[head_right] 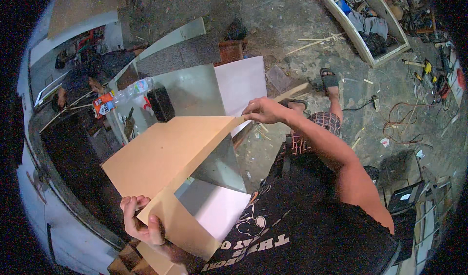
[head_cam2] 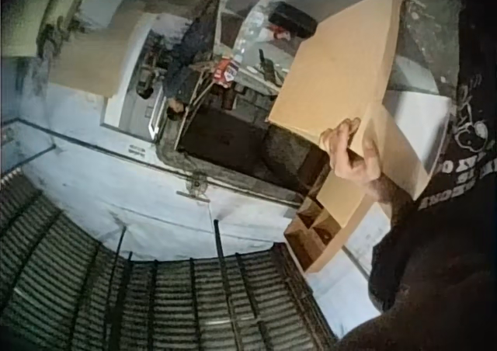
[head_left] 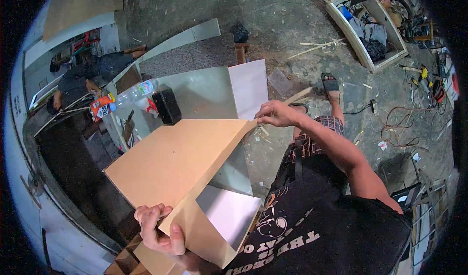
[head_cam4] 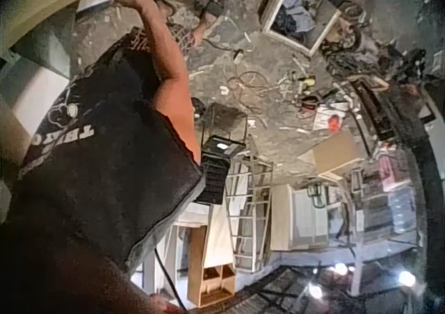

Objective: The person measures and cuts laminate strips using scissors and a metal ruler, then aligns and applies the strips onto the edges of a wooden structure by hand.

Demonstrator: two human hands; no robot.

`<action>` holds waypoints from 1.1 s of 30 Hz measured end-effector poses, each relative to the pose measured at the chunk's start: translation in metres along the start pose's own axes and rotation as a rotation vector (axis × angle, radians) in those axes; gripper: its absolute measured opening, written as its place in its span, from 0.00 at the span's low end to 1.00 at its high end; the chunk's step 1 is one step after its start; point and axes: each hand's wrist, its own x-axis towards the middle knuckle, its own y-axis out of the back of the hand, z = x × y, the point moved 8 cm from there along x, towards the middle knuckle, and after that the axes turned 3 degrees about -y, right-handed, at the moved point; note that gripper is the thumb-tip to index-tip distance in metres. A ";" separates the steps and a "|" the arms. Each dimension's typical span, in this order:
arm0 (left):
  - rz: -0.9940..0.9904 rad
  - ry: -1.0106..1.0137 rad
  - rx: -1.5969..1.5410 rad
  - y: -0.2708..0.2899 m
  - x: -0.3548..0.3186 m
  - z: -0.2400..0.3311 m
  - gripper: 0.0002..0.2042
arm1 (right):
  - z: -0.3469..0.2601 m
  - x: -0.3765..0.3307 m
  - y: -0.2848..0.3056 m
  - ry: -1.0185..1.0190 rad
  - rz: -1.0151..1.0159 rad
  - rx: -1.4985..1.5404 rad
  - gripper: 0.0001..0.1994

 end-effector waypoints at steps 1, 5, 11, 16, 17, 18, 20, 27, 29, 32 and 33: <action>0.006 0.006 0.004 0.000 -0.001 0.000 0.30 | 0.001 0.001 -0.001 -0.002 -0.001 0.000 0.12; 0.020 0.033 0.018 0.001 -0.001 0.001 0.29 | -0.005 0.016 -0.005 0.053 0.056 -0.002 0.11; -0.016 -0.067 0.070 -0.004 0.009 0.015 0.29 | -0.001 0.023 -0.008 0.060 0.070 -0.018 0.13; 0.020 -0.015 0.024 0.000 0.001 0.006 0.30 | -0.008 0.018 -0.008 -0.001 0.099 0.045 0.19; 0.019 -0.014 0.009 0.001 0.000 0.003 0.30 | -0.011 0.015 -0.001 0.009 0.181 0.041 0.21; 0.018 -0.011 -0.005 0.001 -0.002 0.000 0.30 | -0.013 0.013 0.006 0.019 0.263 0.038 0.23; 0.026 0.002 -0.023 0.001 -0.004 -0.002 0.30 | -0.012 0.017 0.003 0.009 0.209 0.040 0.22; -0.004 -0.016 -0.041 0.003 -0.001 -0.008 0.31 | -0.009 0.033 -0.011 -0.040 0.108 0.070 0.20; 0.024 0.018 -0.008 0.007 -0.003 -0.011 0.32 | -0.009 0.032 -0.009 -0.051 0.112 0.029 0.21; 0.048 0.039 -0.007 0.008 -0.004 -0.017 0.32 | -0.014 0.019 0.007 0.018 0.310 -0.128 0.28; 0.054 0.037 -0.010 0.007 -0.002 -0.017 0.33 | -0.013 0.016 0.008 0.029 0.306 -0.128 0.28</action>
